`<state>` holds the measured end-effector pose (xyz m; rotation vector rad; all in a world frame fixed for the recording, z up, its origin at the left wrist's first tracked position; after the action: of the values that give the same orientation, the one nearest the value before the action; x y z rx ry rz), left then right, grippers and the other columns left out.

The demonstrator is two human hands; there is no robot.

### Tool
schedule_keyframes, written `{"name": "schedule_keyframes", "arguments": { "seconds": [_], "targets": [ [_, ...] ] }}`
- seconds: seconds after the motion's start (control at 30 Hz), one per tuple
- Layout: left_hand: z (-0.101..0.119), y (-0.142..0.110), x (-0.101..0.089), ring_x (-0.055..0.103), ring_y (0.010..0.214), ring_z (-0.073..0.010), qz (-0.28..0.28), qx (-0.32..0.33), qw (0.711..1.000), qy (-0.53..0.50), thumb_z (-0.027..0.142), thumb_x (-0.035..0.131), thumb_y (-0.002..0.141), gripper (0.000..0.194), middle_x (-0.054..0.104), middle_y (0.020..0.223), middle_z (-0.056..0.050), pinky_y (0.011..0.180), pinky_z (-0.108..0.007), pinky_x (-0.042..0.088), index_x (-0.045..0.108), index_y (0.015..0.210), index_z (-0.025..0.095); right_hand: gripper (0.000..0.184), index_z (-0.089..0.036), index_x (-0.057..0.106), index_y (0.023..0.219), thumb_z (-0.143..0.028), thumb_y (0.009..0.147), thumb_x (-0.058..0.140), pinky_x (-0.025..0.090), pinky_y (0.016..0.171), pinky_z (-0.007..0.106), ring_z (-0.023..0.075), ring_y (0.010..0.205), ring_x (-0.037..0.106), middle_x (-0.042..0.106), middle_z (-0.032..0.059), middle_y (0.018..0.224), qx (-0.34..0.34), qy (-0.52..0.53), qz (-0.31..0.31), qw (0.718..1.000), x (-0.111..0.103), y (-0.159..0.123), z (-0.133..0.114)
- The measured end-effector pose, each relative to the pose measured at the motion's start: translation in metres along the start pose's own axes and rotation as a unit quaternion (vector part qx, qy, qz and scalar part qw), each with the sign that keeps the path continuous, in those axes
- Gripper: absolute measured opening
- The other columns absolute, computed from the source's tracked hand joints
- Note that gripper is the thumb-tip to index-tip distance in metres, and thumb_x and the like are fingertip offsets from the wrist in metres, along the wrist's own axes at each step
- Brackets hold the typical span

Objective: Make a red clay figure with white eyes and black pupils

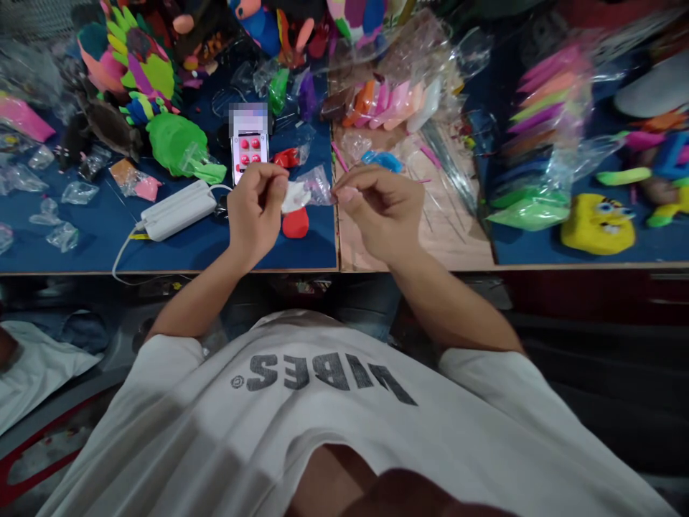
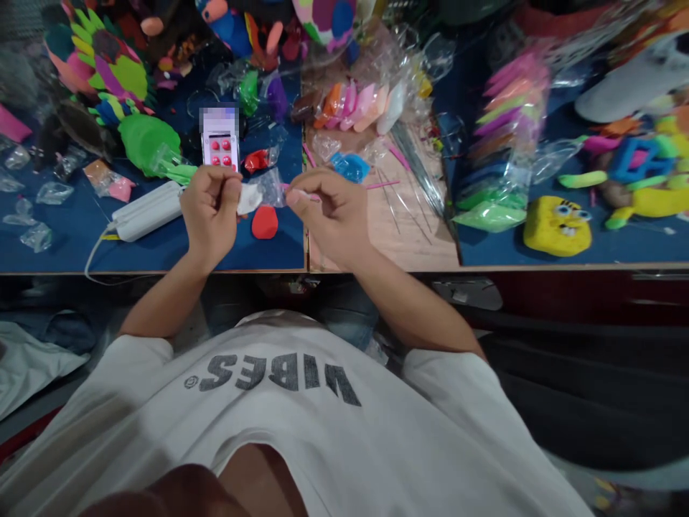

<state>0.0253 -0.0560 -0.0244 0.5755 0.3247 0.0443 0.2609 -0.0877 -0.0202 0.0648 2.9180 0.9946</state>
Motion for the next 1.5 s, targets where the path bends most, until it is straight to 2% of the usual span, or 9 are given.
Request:
{"name": "schedule_keyframes", "arguments": {
  "seconds": [0.1,0.23,0.3,0.4,0.57,0.73,0.87,1.03,1.5],
  "targets": [
    [-0.027,0.042,0.02,0.071,0.067,-0.0151,-0.063,-0.021,0.997,-0.025,0.076,0.071,0.115,0.051,0.067,0.084,0.001,0.068,-0.033,0.061,0.076,0.112,0.025,0.047,-0.027,0.083,0.097,-0.073,0.109,0.085,0.059,0.07,0.038,0.0179,0.07,0.067,0.076,0.0018,0.082,0.003,-0.04,0.007,0.999,-0.017,0.039,0.024],
    [-0.056,0.086,0.058,0.072,0.062,-0.0085,-0.168,-0.074,0.983,0.018,0.033,0.072,0.118,0.021,0.075,0.083,0.002,0.062,-0.026,0.054,0.075,0.1,0.021,0.06,-0.027,0.078,0.084,-0.085,0.097,0.09,0.046,0.053,0.035,0.0148,0.058,0.059,0.072,0.0001,0.069,0.051,0.049,0.01,0.997,-0.033,0.096,0.053],
    [-0.062,0.095,0.067,0.08,0.074,-0.0142,-0.201,-0.062,0.977,0.048,0.011,0.07,0.11,0.012,0.083,0.094,-0.002,0.071,-0.03,0.062,0.079,0.108,0.019,0.062,-0.027,0.08,0.088,-0.087,0.088,0.097,0.047,0.05,0.033,0.0158,0.058,0.066,0.079,0.0007,0.074,0.111,0.164,-0.054,0.979,-0.032,0.115,0.066],
    [-0.06,0.097,0.058,0.086,0.106,-0.0285,-0.171,-0.011,0.982,0.076,-0.001,0.078,0.094,0.037,0.089,0.121,-0.009,0.098,-0.048,0.071,0.082,0.123,0.022,0.056,-0.026,0.083,0.092,-0.075,0.083,0.109,0.058,0.058,0.032,0.0146,0.064,0.074,0.087,0.002,0.088,0.163,0.214,-0.111,0.957,-0.024,0.123,0.078],
    [-0.04,0.085,0.021,0.087,0.109,-0.0248,-0.166,0.054,0.985,-0.012,0.041,0.089,0.109,0.045,0.085,0.131,-0.007,0.091,-0.041,0.072,0.074,0.15,0.031,0.057,-0.028,0.084,0.099,-0.078,0.083,0.107,0.068,0.067,0.04,0.0187,0.071,0.077,0.087,0.0038,0.093,0.166,0.165,-0.145,0.961,-0.004,0.098,0.085],
    [-0.027,0.061,0.012,0.088,0.1,-0.0226,-0.139,0.025,0.988,-0.059,0.08,0.072,0.112,0.056,0.087,0.118,-0.007,0.087,-0.04,0.074,0.083,0.128,0.028,0.042,-0.028,0.086,0.11,-0.067,0.1,0.098,0.067,0.075,0.042,0.0227,0.081,0.081,0.087,0.0046,0.093,-0.02,-0.026,-0.088,0.996,0.006,0.069,0.082],
    [-0.03,0.047,0.015,0.082,0.075,-0.0163,-0.157,-0.026,0.975,-0.154,0.075,0.079,0.11,0.053,0.085,0.092,-0.003,0.072,-0.031,0.069,0.088,0.113,0.023,0.034,-0.029,0.084,0.112,-0.063,0.112,0.084,0.069,0.085,0.044,0.026,0.09,0.085,0.088,0.0044,0.096,-0.155,-0.186,-0.121,0.963,0.005,0.057,0.082],
    [-0.033,0.044,0.017,0.079,0.072,-0.0142,-0.188,-0.053,0.959,-0.206,0.074,0.088,0.104,0.053,0.087,0.091,-0.004,0.07,-0.029,0.068,0.09,0.108,0.022,0.036,-0.03,0.082,0.125,-0.065,0.117,0.077,0.067,0.08,0.04,0.0227,0.083,0.085,0.089,0.0014,0.095,-0.263,-0.191,-0.095,0.941,0.002,0.055,0.091],
    [-0.025,0.054,0.015,0.07,0.076,-0.0116,-0.278,-0.127,0.922,-0.238,0.071,0.11,0.079,0.062,0.081,0.09,-0.001,0.07,-0.025,0.058,0.081,0.098,0.02,0.024,-0.034,0.084,0.128,-0.055,0.118,0.079,0.062,0.074,0.039,0.0207,0.084,0.081,0.088,0.001,0.106,-0.346,-0.187,-0.115,0.912,0.004,0.052,0.087]
  ]
}}
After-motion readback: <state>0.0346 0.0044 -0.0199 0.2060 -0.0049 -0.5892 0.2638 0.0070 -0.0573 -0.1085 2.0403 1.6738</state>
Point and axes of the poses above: each hand's wrist, its own y-axis towards the middle knuckle, its own x-axis out of the palm, z = x × y, the point moved 1 cm from there along y, towards the middle knuckle
